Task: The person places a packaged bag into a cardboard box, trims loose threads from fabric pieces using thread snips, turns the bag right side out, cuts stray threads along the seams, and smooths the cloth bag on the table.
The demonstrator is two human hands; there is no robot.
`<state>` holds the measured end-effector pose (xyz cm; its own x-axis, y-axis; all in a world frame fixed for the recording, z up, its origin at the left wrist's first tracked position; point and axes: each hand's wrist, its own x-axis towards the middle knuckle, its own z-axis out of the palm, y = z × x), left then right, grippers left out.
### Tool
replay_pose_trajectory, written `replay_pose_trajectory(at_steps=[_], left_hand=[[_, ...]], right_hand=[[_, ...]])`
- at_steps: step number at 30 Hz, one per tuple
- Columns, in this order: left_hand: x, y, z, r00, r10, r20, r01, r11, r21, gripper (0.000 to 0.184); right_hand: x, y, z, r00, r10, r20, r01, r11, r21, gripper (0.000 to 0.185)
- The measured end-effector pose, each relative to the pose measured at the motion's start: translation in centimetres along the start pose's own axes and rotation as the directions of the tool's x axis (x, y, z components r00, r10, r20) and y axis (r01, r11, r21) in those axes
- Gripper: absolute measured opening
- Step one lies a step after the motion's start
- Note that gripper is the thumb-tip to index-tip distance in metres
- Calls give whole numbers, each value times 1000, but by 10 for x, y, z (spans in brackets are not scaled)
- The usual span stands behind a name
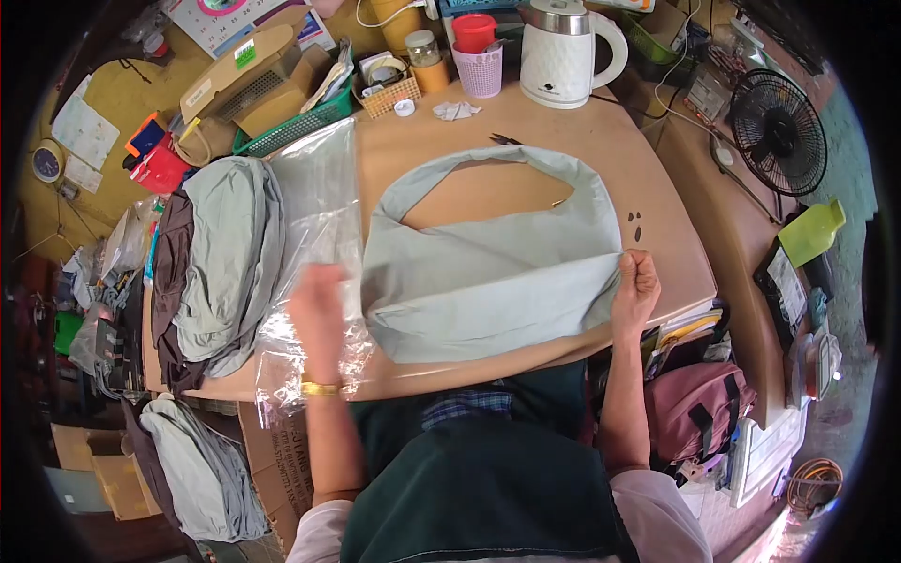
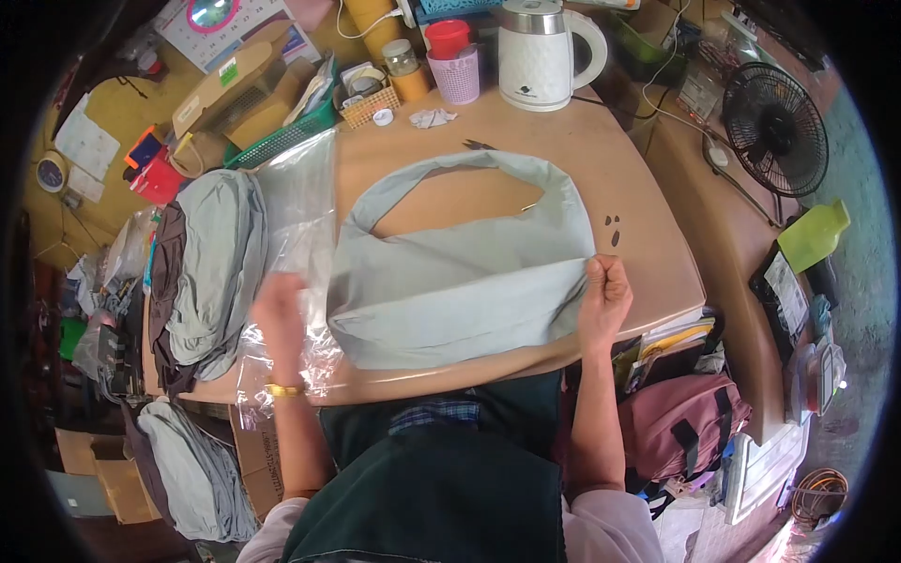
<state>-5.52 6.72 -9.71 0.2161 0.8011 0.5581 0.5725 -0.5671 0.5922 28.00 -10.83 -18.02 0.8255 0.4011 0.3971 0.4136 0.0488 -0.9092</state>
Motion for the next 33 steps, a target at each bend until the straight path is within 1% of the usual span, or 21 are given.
replay_pose_trajectory(at_steps=[2, 4, 6, 8, 10, 11, 13, 18, 20, 21, 22, 23, 24, 25, 26, 27, 28, 30, 31, 32, 33], left_hand=[[6, -40, -46, 962, -268, -59, 255, 953, -164, 42], [6, -33, -59, 956, -293, -26, 288, 950, -125, 35], [-3, -2, -41, 996, -6, 89, 27, 973, -229, 21], [-16, 17, -21, 961, -27, 277, 107, 954, -279, 21], [-16, 16, 9, 933, 293, 210, -264, 952, -153, 17], [-19, 6, 15, 936, 286, 205, -257, 954, -156, 17], [-21, -9, 26, 955, -11, 295, 74, 977, -201, 28], [-23, -39, 21, 954, -210, 213, 226, 973, -54, 44], [-18, -66, 13, 936, -302, -182, 211, 893, -398, 44], [-9, -50, -10, 821, -524, -228, 363, 787, -500, 41], [-15, -56, -33, 878, -466, -111, 427, 866, -258, 35], [-27, -52, -44, 843, -496, 208, 517, 854, -57, 32], [-37, -35, -56, 686, -536, 493, 532, 831, 163, 30], [-51, -20, -59, 649, -372, 663, 450, 891, 59, 29], [-65, -7, -56, 583, -183, 791, 380, 923, -66, 30], [-78, 1, -50, 522, -233, 821, 605, 780, -163, 33], [-88, 6, -44, 452, -255, 855, 781, 576, -241, 38], [-108, 6, -27, 489, -305, 817, 827, 460, -323, 41], [-114, 4, -24, 514, -342, 787, 848, 345, -403, 45], [-117, 2, -27, 523, -349, 778, 844, 342, -413, 45], [-120, 0, -30, 454, -280, 846, 865, 367, -343, 42]], right_hand=[[4, 5, -3, 1000, 4, 5, -5, 998, 55, 20], [4, 4, 0, 1000, 3, 28, -5, 998, 69, 22], [5, 4, 4, 1000, -6, 23, 4, 998, 63, 22], [4, 4, 8, 1000, -10, 25, 8, 998, 62, 22], [6, 4, 3, 998, 7, 58, -5, 1000, -31, 22], [7, 9, 3, 999, -1, 52, 3, 1000, -30, 22], [9, 1, 0, 998, 7, 55, 1, 990, -138, 22], [6, 2, 4, 992, 43, 119, -4, 953, -304, 21], [9, 20, 5, 996, -79, -42, 69, 975, -212, 19], [20, 24, -14, 991, 70, 117, -35, 960, -278, 13], [19, 15, -11, 990, 62, 130, -26, 964, -264, 13], [19, 4, -6, 992, -3, 125, 37, 962, -269, 10], [18, -8, -1, 990, -66, 122, 98, 956, -277, 8], [18, -25, 3, 987, -76, 140, 112, 957, -266, 8], [19, -45, 7, 945, -303, 121, 325, 842, -431, 11], [18, -63, 14, 847, -514, 138, 491, 653, -577, 16], [13, -78, 26, 839, -522, 150, 507, 653, -562, 16], [-10, -110, 53, 826, -433, 361, 514, 842, -167, 24], [-21, -127, 69, 736, -456, 501, 579, 807, -116, 27], [-32, -142, 85, 623, -470, 625, 636, 769, -55, 30], [-45, -151, 101, 549, -463, 696, 666, 745, -30, 31]])
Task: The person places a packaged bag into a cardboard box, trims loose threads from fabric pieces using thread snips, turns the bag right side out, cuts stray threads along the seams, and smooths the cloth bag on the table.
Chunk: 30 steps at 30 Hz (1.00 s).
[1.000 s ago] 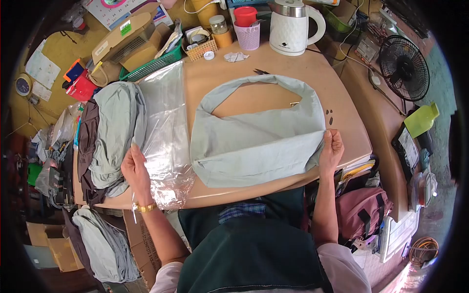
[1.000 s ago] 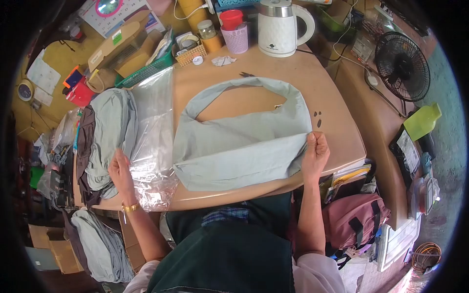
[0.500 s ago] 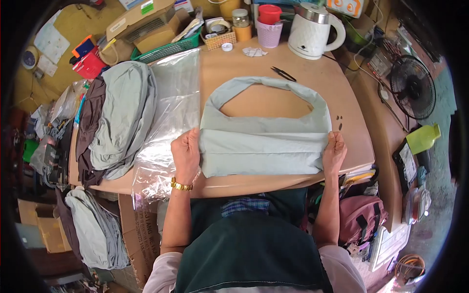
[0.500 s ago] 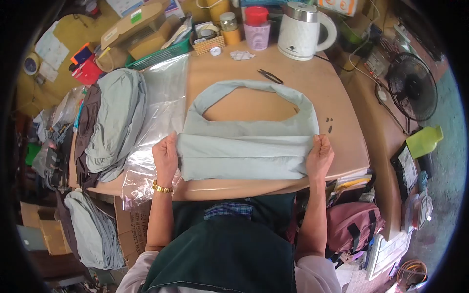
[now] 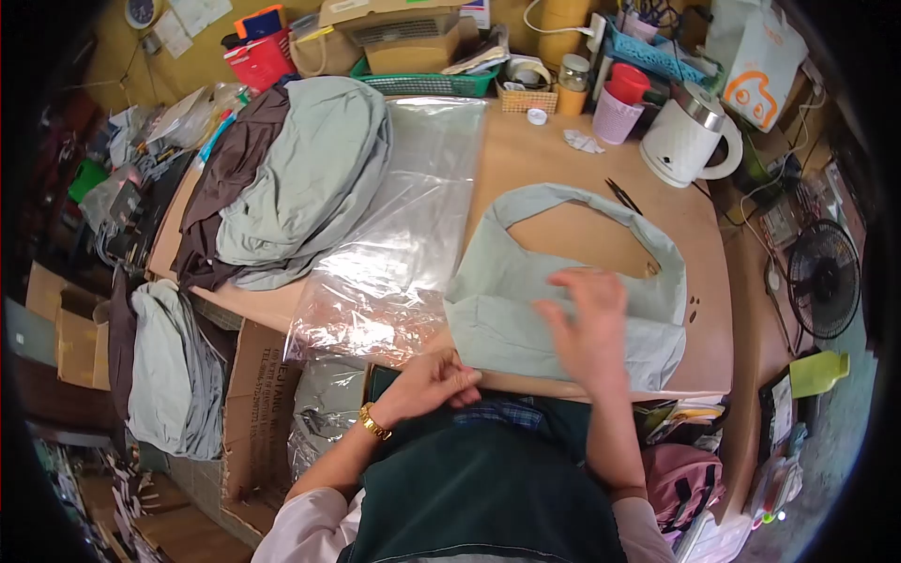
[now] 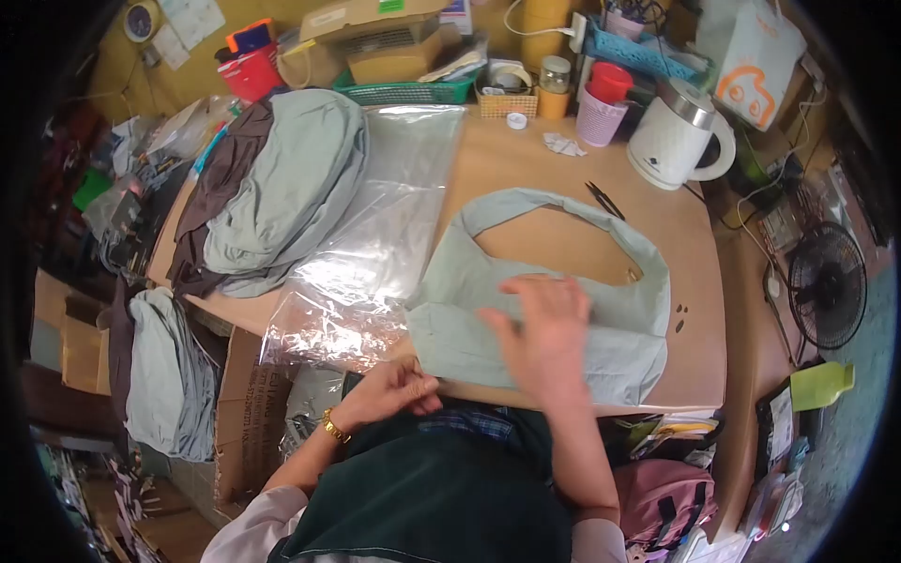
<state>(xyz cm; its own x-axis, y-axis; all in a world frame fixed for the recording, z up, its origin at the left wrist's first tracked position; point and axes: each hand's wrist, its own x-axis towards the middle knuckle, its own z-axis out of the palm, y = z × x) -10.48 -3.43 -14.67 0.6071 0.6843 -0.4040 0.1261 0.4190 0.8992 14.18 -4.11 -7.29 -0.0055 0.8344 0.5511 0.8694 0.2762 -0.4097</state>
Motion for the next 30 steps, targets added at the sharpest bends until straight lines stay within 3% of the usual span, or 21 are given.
replay_pose_trajectory(at_steps=[1, 3, 5, 7, 8, 10, 11, 13, 14, 15, 16, 17, 18, 19, 20, 21, 22, 23, 25, 29, 30], left_hand=[[-3, -2, -2, 993, -63, 102, 58, 997, 53, 39], [-3, -3, 4, 997, -80, 15, 80, 997, 10, 36], [4, -4, 6, 998, -43, -41, 35, 982, -185, 35], [15, -12, 7, 995, -44, -87, 23, 974, -225, 34], [19, -20, 4, 996, 50, -76, -68, 963, -262, 34], [18, -19, 11, 988, 139, -71, -154, 939, -306, 37], [14, -23, 11, 989, 130, -65, -144, 938, -315, 37], [8, -29, 9, 937, -42, 346, -14, 987, 160, 35], [4, -31, 8, 898, -105, 428, 20, 980, 199, 37], [6, -33, 7, 896, -108, 432, 23, 980, 197, 37], [7, -36, 3, 858, 16, 513, -74, 993, 92, 37], [6, -38, 0, 807, 142, 573, -157, 987, -24, 38], [7, -17, 8, 774, 357, 523, -176, 915, -364, 50], [7, -9, 7, 703, 508, 498, 38, 673, -739, 82], [18, -10, 1, 618, 642, 454, 149, 472, -869, 101], [16, 9, 5, 697, 639, 327, 127, 339, -932, 100], [13, 27, 9, 763, 616, 196, 87, 202, -975, 99], [17, 30, 8, 764, 618, 185, 72, 204, -976, 99], [25, 33, 8, 762, 639, 100, 18, 133, -991, 96], [32, 33, 15, 788, 614, 53, -59, 161, -985, 92], [34, 34, 15, 788, 613, 52, -61, 162, -985, 92]], right_hand=[[7, -12, 14, 995, -44, 92, 45, 999, -6, 32], [18, -23, 41, 988, -106, 110, 107, 994, -3, 29], [23, -25, 58, 979, -163, 126, 164, 986, 3, 27], [26, -24, 68, 942, -5, 336, -19, 997, 69, 20], [28, -20, 70, 939, -7, 343, -18, 998, 68, 20], [34, -8, 69, 990, -134, 54, 126, 983, 131, 14], [39, -4, 64, 990, -126, 64, 117, 985, 127, 14], [59, -1, 42, 995, 83, 63, -89, 992, 93, 13], [63, -2, 36, 995, 83, 61, -88, 993, 85, 13], [65, -3, 32, 998, -64, -5, 64, 998, 3, 13], [64, -7, 30, 976, -211, -57, 206, 975, -81, 14], [60, -14, 27, 978, -202, -45, 199, 977, -72, 14], [53, -25, 25, 990, -142, 13, 136, 966, 218, 25], [46, -33, 25, 992, -102, 80, 50, 873, 486, 36], [37, -35, 33, 990, -106, 89, 47, 866, 498, 36], [24, -34, 47, 971, -55, 234, -167, 546, 821, 47], [14, -34, 59, 921, -80, 380, -372, 101, 923, 57], [5, -37, 68, 920, -94, 380, -371, 94, 924, 57], [-15, -46, 85, 862, -10, 507, -446, -490, 749, 69], [-50, -51, 105, 790, -25, 613, -510, -583, 633, 84], [-50, -56, 101, 746, -30, 665, -624, -383, 682, 81]])
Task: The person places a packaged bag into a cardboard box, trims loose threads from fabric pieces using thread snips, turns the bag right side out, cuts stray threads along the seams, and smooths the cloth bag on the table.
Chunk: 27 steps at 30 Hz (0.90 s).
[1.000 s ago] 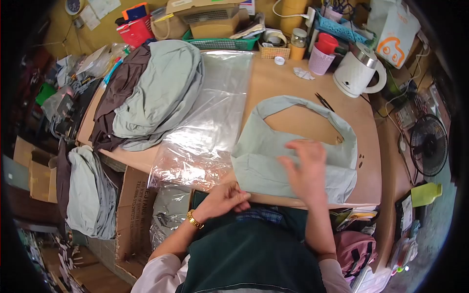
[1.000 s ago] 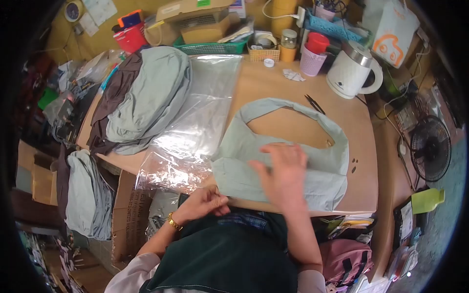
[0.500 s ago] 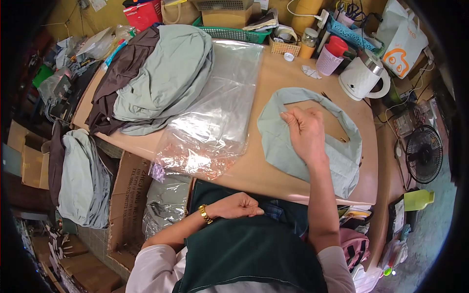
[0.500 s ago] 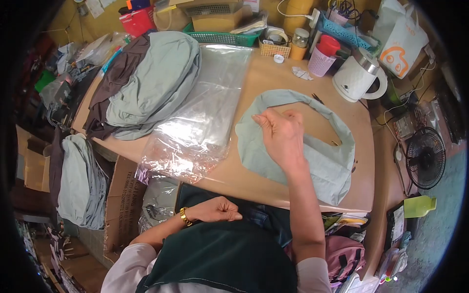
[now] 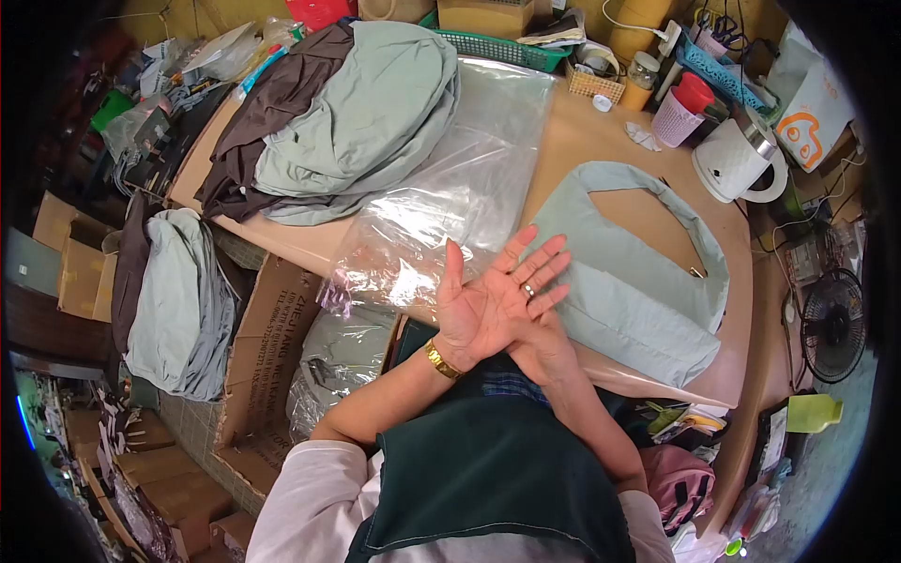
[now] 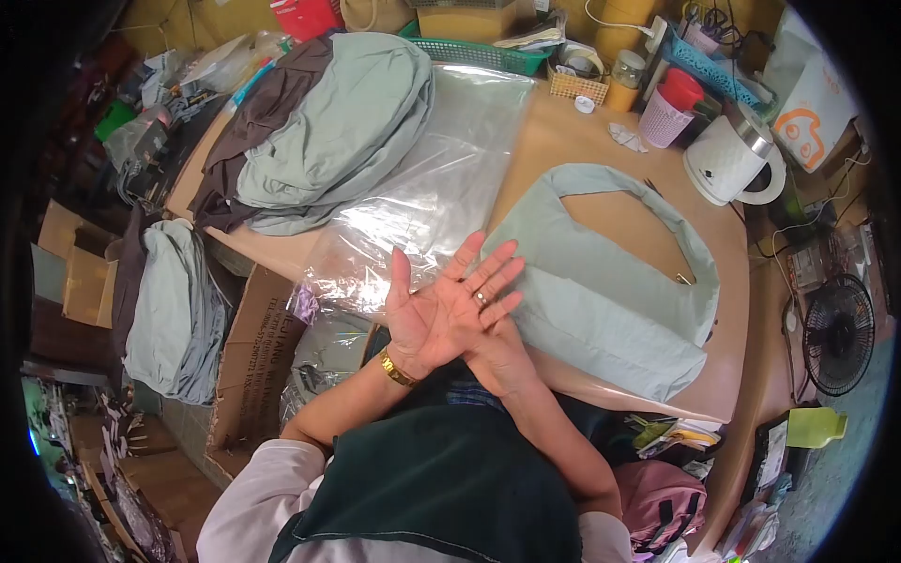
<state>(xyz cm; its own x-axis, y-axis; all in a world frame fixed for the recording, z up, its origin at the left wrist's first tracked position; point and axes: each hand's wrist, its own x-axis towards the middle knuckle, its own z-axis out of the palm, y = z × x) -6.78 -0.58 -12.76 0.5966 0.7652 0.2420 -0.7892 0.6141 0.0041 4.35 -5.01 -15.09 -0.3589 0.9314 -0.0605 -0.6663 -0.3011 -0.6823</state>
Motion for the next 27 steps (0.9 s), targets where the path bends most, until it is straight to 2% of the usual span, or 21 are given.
replay_pose_trajectory(at_steps=[1, 2, 4, 5, 7, 8, 9, 10, 11, 13, 14, 16, 20, 21, 22, 23, 24, 25, 27], left_hand=[[1, 0, -1, 997, 64, -42, -60, 994, 95, 91], [0, -1, -2, 988, 133, -79, -116, 975, 192, 90], [-2, 0, -6, 986, 142, -87, -120, 968, 219, 91], [-2, 0, -7, 985, 148, -94, -121, 962, 243, 93], [-4, 1, -5, 990, 121, -77, -103, 972, 210, 92], [-6, 2, -4, 993, 97, -66, -84, 981, 176, 92], [-7, 4, -5, 993, 99, -70, -85, 980, 178, 92], [-6, 8, -5, 993, 93, -68, -81, 982, 171, 92], [-6, 12, -6, 994, 88, -66, -76, 983, 165, 92], [-6, 19, -5, 992, 100, -79, -88, 985, 150, 92], [-6, 23, -4, 990, 111, -87, -99, 986, 134, 92], [-7, 25, -4, 991, 104, -84, -92, 987, 130, 92], [-7, 21, 0, 995, 85, -54, -79, 992, 95, 85], [-11, 23, -7, 995, 83, -58, -77, 993, 91, 85], [-14, 29, -20, 990, 92, -103, -44, 917, 397, 77], [-12, 30, -27, 985, 104, -134, 9, 754, 657, 69], [-9, 23, -20, 935, 257, -245, 56, 576, 816, 43], [-8, 21, -21, 927, 326, -186, 51, 382, 923, 36], [-3, 20, -9, 910, 408, -79, 92, -12, 996, 28]], right_hand=[[-3, 0, 3, 998, 60, -36, -67, 972, -223, 78], [-4, 6, 0, 997, 64, -36, -70, 973, -221, 78], [-2, 14, -8, 995, 80, -58, -86, 991, -106, 63], [-3, 13, -11, 996, 75, -57, -81, 991, -109, 63], [-7, 0, -8, 992, 93, -81, -122, 842, -526, 31], [-11, -10, -3, 992, 94, -81, -122, 844, -522, 31], [-15, -27, 6, 965, 222, -141, -258, 694, -672, 17], [-17, -35, 9, 917, 332, -223, -371, 498, -783, 16], [-23, -33, 6, 915, 337, -222, -374, 501, -781, 16], [-38, -24, -1, 997, 83, 6, -20, 312, -950, 26], [-44, -23, -3, 996, 88, 13, -16, 315, -949, 26], [-56, -25, -4, 995, 75, -64, -74, 140, -987, 20], [-61, -30, 4, 1000, -9, -13, -11, 223, -975, 14], [-58, -28, 12, 987, -152, 48, 87, 267, -960, 10], [-57, -30, 15, 948, -304, 95, 186, 286, -940, 13], [-59, -34, 9, 944, -320, 78, 171, 273, -947, 13], [-63, -37, 1, 905, -389, 171, 256, 176, -951, 17], [-70, -44, -6, 855, -447, 262, 325, 69, -943, 23], [-84, -74, -24, 656, -666, 355, 143, -353, -925, 26]])
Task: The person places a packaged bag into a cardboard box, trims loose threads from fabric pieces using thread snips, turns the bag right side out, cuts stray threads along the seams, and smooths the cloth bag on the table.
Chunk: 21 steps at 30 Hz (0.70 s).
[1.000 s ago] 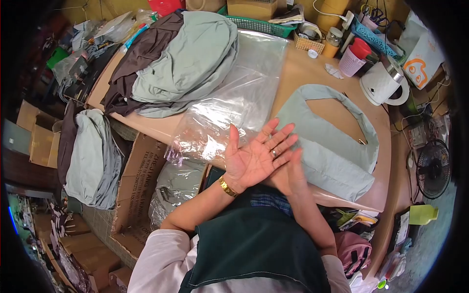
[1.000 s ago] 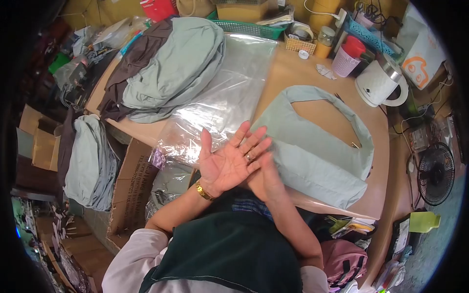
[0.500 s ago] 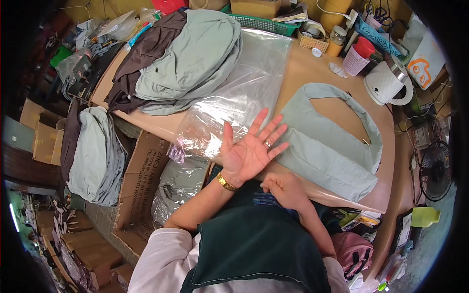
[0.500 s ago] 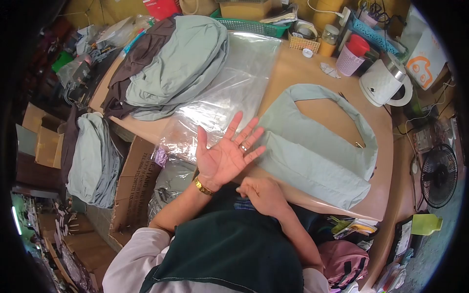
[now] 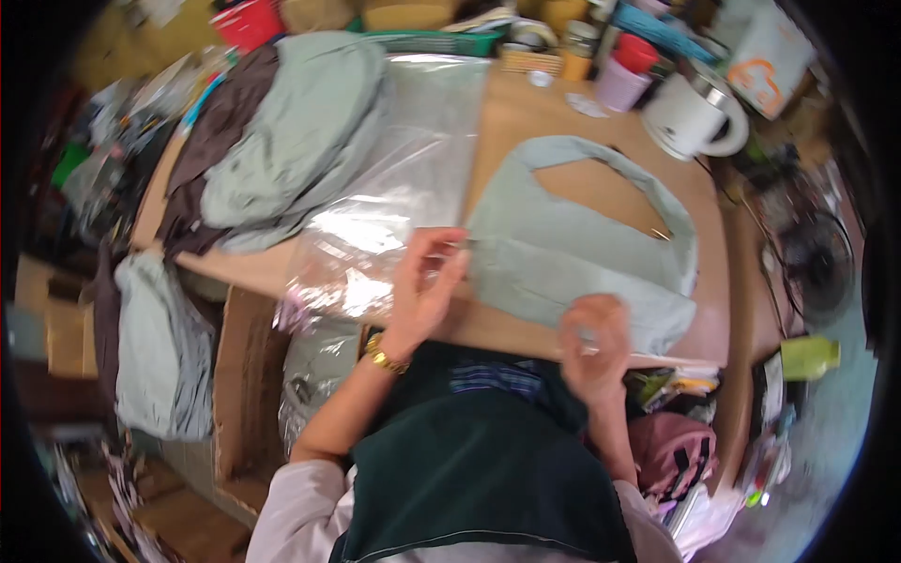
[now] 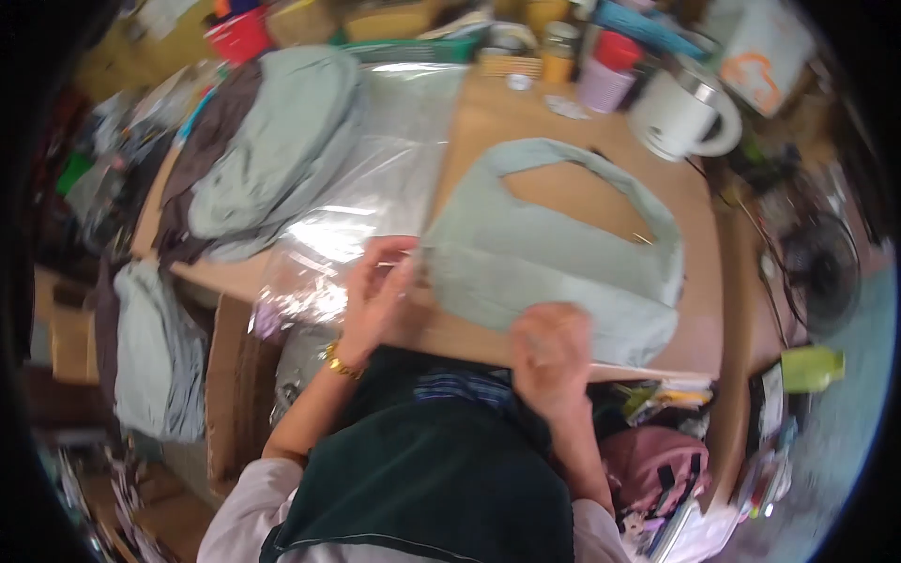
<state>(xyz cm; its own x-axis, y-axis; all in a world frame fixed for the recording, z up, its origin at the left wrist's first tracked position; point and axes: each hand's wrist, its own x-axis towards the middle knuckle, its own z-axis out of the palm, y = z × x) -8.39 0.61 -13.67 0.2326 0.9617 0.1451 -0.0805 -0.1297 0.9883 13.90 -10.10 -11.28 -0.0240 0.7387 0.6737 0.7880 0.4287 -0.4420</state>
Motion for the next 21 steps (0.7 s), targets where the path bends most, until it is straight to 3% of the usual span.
replay_pose_trajectory(at_steps=[1, 2, 4, 6, 8, 10, 11, 13, 14, 16, 17, 19, 20, 21], left_hand=[[7, -3, 2, 984, 178, -23, -168, 957, 235, 30], [13, 4, 6, 974, 228, -17, -212, 928, 305, 33], [26, 4, 16, 935, 348, 64, -333, 805, 491, 39], [36, 4, 24, 927, 340, 161, -368, 734, 570, 32], [45, 0, 32, 930, 331, 158, -363, 769, 527, 20], [47, -3, 36, 909, 381, 171, -411, 742, 529, 17], [46, -8, 39, 902, 388, 188, -427, 739, 522, 17], [45, -15, 41, 950, 295, 100, -308, 837, 452, 17], [46, -15, 40, 948, 298, 107, -313, 831, 460, 17], [47, -11, 41, 904, 423, -61, -340, 798, 498, 18], [49, -3, 34, 883, 462, -86, -328, 736, 593, 20], [57, -1, 11, 859, 511, -30, -355, 637, 684, 21], [61, -2, -1, 830, 557, 20, -381, 540, 751, 21], [61, -8, -12, 868, 496, 17, -337, 565, 753, 21]], right_hand=[[0, 16, -18, 979, 116, -168, -134, 986, -99, 24], [-1, 34, -40, 916, 198, -348, -273, 945, -180, 21], [-19, 91, -79, 773, 319, -548, -520, 814, -260, 14], [-53, 143, -101, 634, 604, -483, -649, 755, 93, 20], [-66, 160, -102, 640, 631, -438, -661, 743, 104, 26], [-58, 153, -96, 595, 707, -382, -662, 701, 265, 23], [-57, 154, -96, 585, 706, -399, -662, 700, 267, 23], [-51, 152, -90, 778, 562, -280, -581, 814, 21, 21], [-48, 150, -83, 773, 566, -285, -583, 812, 32, 21], [-24, 132, -73, 640, 644, -419, -684, 726, 71, 18], [-15, 128, -68, 632, 652, -419, -687, 722, 87, 18], [-4, 125, -58, 756, 532, -381, -591, 806, -46, 18], [-5, 126, -48, 747, 544, -382, -598, 801, -30, 18], [-8, 130, -37, 757, 584, -294, -616, 788, -20, 18]])
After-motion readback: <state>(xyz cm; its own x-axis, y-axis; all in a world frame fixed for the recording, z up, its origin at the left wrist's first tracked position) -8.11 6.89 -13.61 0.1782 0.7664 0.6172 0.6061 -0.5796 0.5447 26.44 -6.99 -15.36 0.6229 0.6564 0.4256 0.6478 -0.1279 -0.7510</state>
